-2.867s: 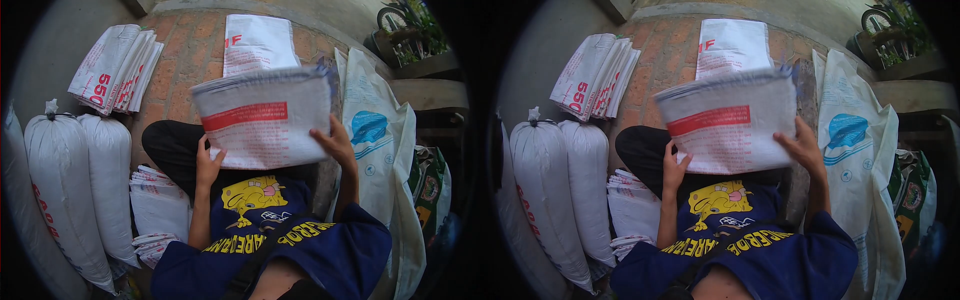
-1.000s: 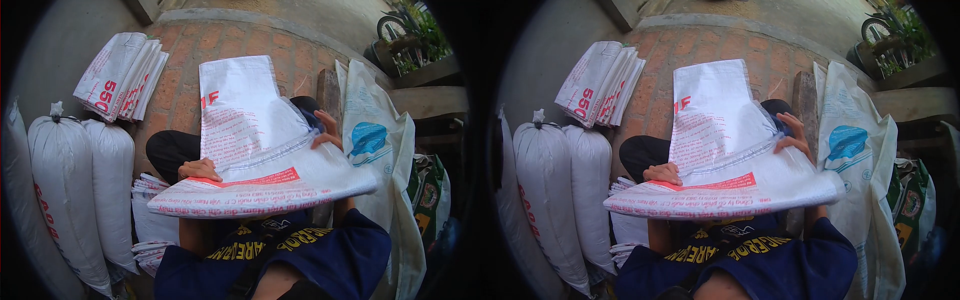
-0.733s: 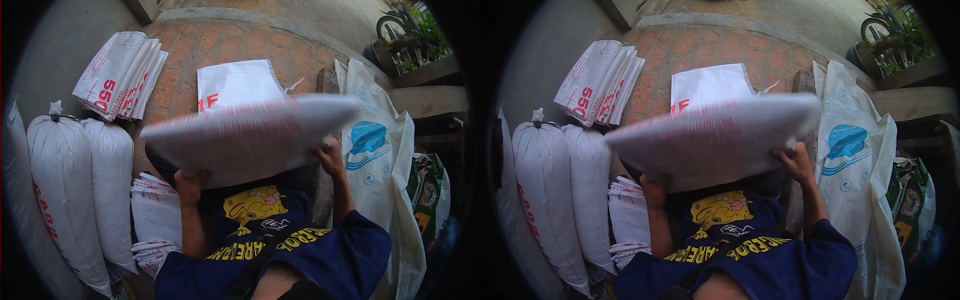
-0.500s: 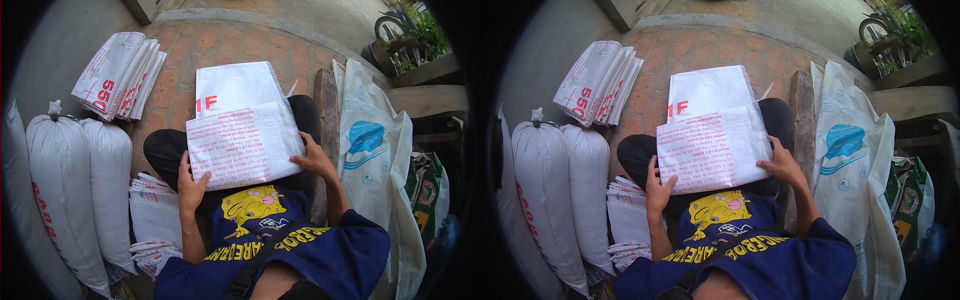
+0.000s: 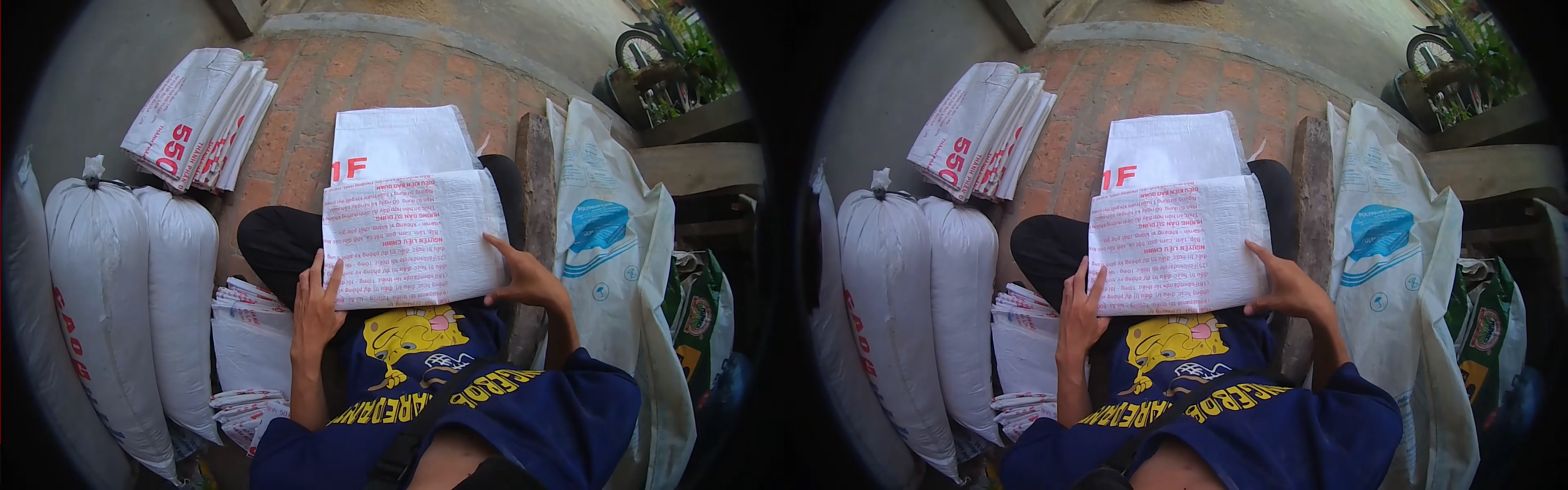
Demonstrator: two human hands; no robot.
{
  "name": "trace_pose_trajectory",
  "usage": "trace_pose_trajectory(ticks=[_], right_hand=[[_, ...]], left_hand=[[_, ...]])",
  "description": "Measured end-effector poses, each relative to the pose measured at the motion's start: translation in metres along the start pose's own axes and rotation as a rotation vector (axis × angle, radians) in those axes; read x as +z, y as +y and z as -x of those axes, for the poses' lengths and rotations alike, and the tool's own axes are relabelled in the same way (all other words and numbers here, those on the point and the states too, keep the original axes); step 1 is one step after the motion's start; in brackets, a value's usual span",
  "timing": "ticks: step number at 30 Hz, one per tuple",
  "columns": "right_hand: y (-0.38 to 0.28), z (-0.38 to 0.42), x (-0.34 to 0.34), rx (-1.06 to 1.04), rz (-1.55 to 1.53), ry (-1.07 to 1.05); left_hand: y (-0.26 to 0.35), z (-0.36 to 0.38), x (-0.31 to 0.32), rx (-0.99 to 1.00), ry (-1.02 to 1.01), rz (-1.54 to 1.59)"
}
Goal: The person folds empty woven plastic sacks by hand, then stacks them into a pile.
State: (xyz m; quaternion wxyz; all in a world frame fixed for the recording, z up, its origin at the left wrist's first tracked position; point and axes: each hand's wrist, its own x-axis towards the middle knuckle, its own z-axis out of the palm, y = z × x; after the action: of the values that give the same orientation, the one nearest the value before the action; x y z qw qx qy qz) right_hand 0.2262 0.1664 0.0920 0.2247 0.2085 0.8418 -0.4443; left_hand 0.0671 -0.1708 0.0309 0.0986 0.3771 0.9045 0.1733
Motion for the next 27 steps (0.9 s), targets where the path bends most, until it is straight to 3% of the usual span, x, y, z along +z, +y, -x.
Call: trace_pose_trajectory(ticks=[2, 3, 5, 6, 8, 9, 12, 13, 14, 16, 19, 22, 24, 26, 27], right_hand=[[-0.007, 0.007, 0.001, 0.191, 0.187, -0.027], [-0.010, 0.007, 0.006, 0.189, 0.187, -0.026], [-0.018, 0.007, 0.016, 0.345, 0.649, 0.313], [-0.016, 0.007, 0.014, 0.341, 0.647, 0.314], [-0.009, 0.009, 0.008, -0.031, 0.697, 0.319], [-0.006, 0.009, 0.003, -0.031, 0.697, 0.324], [-0.010, 0.005, -0.017, -0.493, 0.345, 0.204], [-0.017, 0.010, -0.022, -0.692, 0.363, 0.439], [-0.022, 0.015, -0.030, -0.690, 0.364, 0.435], [-0.030, 0.023, -0.042, -0.923, 0.031, 0.453], [-0.029, 0.022, -0.044, -1.017, -0.350, 0.431], [-0.008, 0.013, -0.040, -1.080, -0.745, 0.489], [0.003, 0.011, -0.043, -1.110, -0.765, 0.456], [0.002, 0.005, -0.052, -1.240, -0.695, 0.515], [-0.003, 0.009, -0.055, -1.146, -0.635, 0.512]], left_hand=[[0.000, -0.004, -0.004, 0.028, 0.062, -0.019], [0.000, -0.007, -0.005, 0.106, 0.153, -0.010], [-0.004, -0.013, -0.007, 0.187, 0.244, -0.004], [-0.007, -0.017, -0.009, 0.229, 0.216, 0.055], [-0.012, -0.024, -0.014, 0.273, 0.186, 0.109], [-0.012, -0.029, -0.018, 0.272, 0.219, 0.237], [-0.009, -0.038, -0.034, 0.271, 0.280, 0.450], [-0.013, -0.039, -0.037, 0.308, 0.342, 0.646], [-0.016, -0.038, -0.038, 0.342, 0.401, 0.841], [-0.018, -0.042, -0.039, 0.387, 0.458, 0.983], [-0.015, -0.055, -0.034, 0.350, 0.355, 1.163], [-0.015, -0.077, -0.002, 0.503, 0.189, 0.821], [-0.018, -0.078, 0.023, 0.626, 0.088, 0.972], [-0.013, -0.073, 0.031, 0.602, 0.094, 0.922], [-0.011, -0.071, 0.030, 0.597, 0.095, 0.963]])
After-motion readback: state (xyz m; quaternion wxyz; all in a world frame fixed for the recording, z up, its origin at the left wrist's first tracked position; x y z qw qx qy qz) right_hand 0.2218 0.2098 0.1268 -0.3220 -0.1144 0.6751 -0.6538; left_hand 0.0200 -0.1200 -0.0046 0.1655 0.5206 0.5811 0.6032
